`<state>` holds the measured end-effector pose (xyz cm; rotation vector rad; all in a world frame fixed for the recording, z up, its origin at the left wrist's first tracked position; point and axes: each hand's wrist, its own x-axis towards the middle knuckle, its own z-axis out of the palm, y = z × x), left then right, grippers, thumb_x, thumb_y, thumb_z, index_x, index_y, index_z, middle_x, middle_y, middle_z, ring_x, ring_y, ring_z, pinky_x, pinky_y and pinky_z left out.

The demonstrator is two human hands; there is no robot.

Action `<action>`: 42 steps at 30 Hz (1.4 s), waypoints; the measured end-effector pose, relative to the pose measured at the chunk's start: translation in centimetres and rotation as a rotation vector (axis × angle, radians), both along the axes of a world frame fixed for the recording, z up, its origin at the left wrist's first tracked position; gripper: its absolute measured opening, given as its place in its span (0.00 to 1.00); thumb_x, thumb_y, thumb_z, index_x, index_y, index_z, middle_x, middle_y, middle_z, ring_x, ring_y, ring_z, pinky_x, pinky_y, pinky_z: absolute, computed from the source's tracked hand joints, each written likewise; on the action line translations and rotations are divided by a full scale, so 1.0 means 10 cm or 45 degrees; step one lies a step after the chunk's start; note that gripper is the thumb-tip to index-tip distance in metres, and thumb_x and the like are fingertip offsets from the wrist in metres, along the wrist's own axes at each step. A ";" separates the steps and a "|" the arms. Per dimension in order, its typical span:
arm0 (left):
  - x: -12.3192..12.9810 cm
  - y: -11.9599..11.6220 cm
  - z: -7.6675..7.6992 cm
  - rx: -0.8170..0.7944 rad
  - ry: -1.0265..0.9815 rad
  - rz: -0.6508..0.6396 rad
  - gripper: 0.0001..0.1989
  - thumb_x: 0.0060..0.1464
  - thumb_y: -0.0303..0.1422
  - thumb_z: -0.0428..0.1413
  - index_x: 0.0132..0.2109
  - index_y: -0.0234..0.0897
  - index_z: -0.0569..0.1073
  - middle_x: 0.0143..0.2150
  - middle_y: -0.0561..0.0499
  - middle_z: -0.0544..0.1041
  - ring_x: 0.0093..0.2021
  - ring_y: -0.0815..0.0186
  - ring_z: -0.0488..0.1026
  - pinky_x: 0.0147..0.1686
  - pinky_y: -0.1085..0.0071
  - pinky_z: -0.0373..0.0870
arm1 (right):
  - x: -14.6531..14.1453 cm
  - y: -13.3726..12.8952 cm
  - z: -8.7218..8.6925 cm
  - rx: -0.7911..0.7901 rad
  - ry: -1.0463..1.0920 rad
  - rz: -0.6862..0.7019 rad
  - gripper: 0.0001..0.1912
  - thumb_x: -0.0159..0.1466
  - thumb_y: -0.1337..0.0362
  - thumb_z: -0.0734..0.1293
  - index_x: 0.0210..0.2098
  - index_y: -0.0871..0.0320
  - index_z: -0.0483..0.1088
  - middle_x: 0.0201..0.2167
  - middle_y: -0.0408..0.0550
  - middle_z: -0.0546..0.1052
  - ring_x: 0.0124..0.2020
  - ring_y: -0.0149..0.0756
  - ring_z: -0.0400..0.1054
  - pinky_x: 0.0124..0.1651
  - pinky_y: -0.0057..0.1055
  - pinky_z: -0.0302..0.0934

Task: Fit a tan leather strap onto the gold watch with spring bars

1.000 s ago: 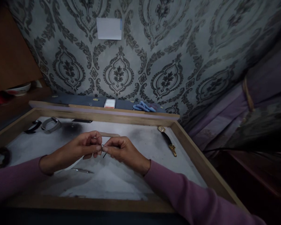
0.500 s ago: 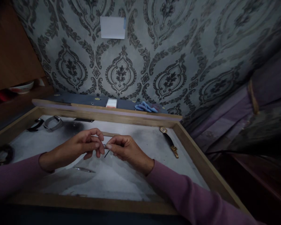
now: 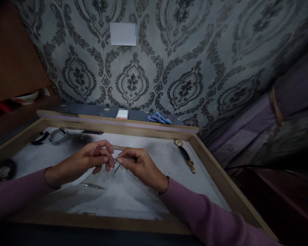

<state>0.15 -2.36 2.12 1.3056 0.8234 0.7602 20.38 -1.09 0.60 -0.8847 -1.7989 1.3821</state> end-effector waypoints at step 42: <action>-0.07 0.05 0.04 0.062 0.001 0.317 0.10 0.51 0.34 0.58 0.30 0.35 0.65 0.31 0.49 0.76 0.24 0.74 0.61 0.21 0.78 0.55 | -0.01 0.02 0.02 -0.489 0.277 0.052 0.19 0.60 0.55 0.71 0.45 0.59 0.66 0.19 0.35 0.66 0.15 0.20 0.46 0.17 0.20 0.36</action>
